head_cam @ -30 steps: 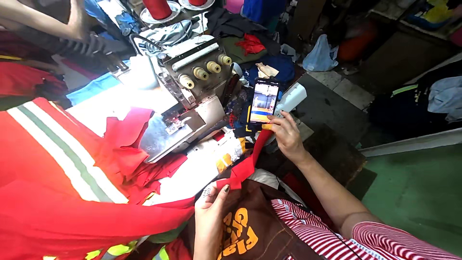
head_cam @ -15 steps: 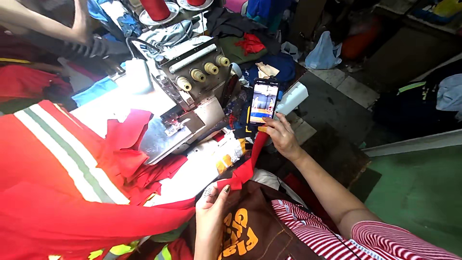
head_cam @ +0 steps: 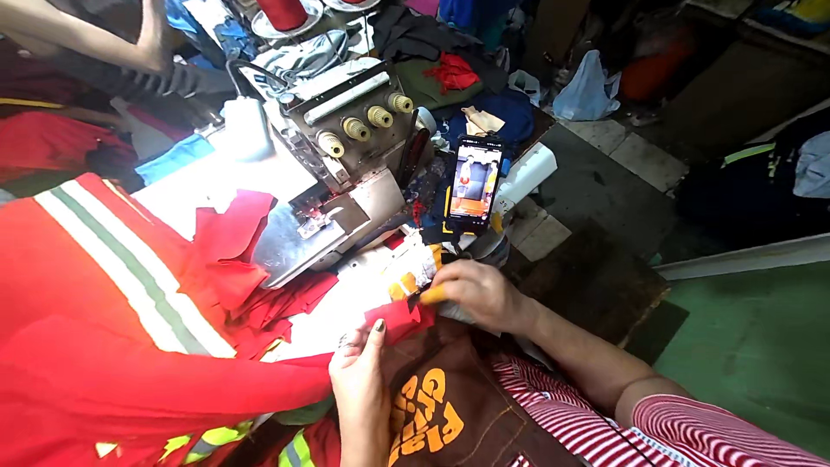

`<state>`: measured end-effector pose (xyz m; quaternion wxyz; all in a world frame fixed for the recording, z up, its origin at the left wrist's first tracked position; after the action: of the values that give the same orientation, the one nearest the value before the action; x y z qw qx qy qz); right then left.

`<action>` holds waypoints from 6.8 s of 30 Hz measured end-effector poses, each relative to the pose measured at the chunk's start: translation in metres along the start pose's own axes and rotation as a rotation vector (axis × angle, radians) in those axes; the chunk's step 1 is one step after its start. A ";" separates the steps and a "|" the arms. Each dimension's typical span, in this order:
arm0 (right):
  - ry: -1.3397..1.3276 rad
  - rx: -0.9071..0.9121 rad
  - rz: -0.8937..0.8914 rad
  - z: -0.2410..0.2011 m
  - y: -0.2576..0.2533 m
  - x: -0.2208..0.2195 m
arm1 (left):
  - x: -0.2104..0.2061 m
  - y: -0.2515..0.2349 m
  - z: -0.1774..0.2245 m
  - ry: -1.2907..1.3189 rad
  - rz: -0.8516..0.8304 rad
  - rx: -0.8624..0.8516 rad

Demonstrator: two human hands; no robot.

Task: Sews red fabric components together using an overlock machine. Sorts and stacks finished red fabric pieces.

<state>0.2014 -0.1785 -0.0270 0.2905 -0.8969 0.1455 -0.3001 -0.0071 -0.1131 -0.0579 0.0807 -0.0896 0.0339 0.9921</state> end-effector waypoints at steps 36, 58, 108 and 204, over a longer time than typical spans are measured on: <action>0.550 0.035 0.300 0.062 -0.017 0.043 | 0.003 0.006 -0.002 -0.025 -0.098 -0.079; -0.384 0.176 -0.440 -0.060 -0.031 -0.055 | 0.000 0.003 0.012 0.098 -0.002 -0.149; -0.473 -0.021 -0.549 -0.041 -0.027 -0.045 | -0.001 0.005 0.005 0.165 -0.069 -0.032; 0.080 -0.330 0.073 0.077 -0.052 -0.125 | -0.005 -0.230 0.085 -1.667 -0.087 -0.491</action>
<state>0.1564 -0.0500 -0.1023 0.1440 -0.9138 0.2367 -0.2970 0.0217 0.1199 0.0145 0.0954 0.6500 -0.2546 0.7096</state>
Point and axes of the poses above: each hand's wrist, its own y-axis away from the middle knuckle, its own x-axis out of the back of the hand, z = x × y, the point moved 3 cm from there along -y, towards the middle knuckle, and after that the axes turned 8 degrees about -x, right-handed, at the moved point
